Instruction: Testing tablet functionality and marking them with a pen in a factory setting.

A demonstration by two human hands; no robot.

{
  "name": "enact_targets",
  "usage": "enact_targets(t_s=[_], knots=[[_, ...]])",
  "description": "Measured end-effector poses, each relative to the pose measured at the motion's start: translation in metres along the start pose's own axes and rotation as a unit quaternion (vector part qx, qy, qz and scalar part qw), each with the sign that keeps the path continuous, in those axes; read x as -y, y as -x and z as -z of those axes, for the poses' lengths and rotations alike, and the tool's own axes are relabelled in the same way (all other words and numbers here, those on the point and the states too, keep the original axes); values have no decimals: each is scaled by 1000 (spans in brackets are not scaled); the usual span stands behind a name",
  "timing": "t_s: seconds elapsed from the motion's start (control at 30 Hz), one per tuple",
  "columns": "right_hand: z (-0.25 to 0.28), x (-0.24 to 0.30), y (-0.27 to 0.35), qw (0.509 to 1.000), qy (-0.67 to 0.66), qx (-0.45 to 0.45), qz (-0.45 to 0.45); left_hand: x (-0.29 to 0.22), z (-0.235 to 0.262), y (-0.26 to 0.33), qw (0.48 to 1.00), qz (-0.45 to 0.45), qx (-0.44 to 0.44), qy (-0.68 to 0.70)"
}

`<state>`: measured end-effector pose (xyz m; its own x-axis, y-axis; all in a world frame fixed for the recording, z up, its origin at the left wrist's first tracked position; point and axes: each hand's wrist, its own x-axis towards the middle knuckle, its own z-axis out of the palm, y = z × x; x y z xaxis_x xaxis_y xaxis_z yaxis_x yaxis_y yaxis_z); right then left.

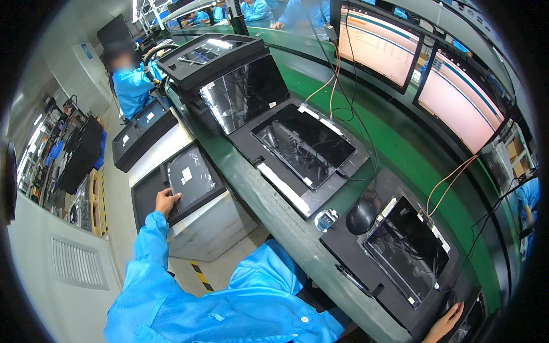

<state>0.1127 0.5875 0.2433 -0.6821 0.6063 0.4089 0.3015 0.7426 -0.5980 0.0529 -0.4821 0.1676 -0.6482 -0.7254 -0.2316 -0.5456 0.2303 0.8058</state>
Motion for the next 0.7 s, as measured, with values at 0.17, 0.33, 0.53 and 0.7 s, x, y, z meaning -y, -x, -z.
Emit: enact_targets(t_s=[0.17,0.33,0.53,0.7], knots=[[0,-6,4,1000,-22,-10,-9,-21,-33,21,950,-103,-178,-235],[6,-8,-3,1000,19,-12,7,-10,-46,53,949,-92,-204,-223],[6,-6,-7,999,34,-2,9,-22,-59,82,953,-50,-214,-208],[7,-23,3,999,-11,-28,-19,-28,-72,67,948,-78,-231,-204]])
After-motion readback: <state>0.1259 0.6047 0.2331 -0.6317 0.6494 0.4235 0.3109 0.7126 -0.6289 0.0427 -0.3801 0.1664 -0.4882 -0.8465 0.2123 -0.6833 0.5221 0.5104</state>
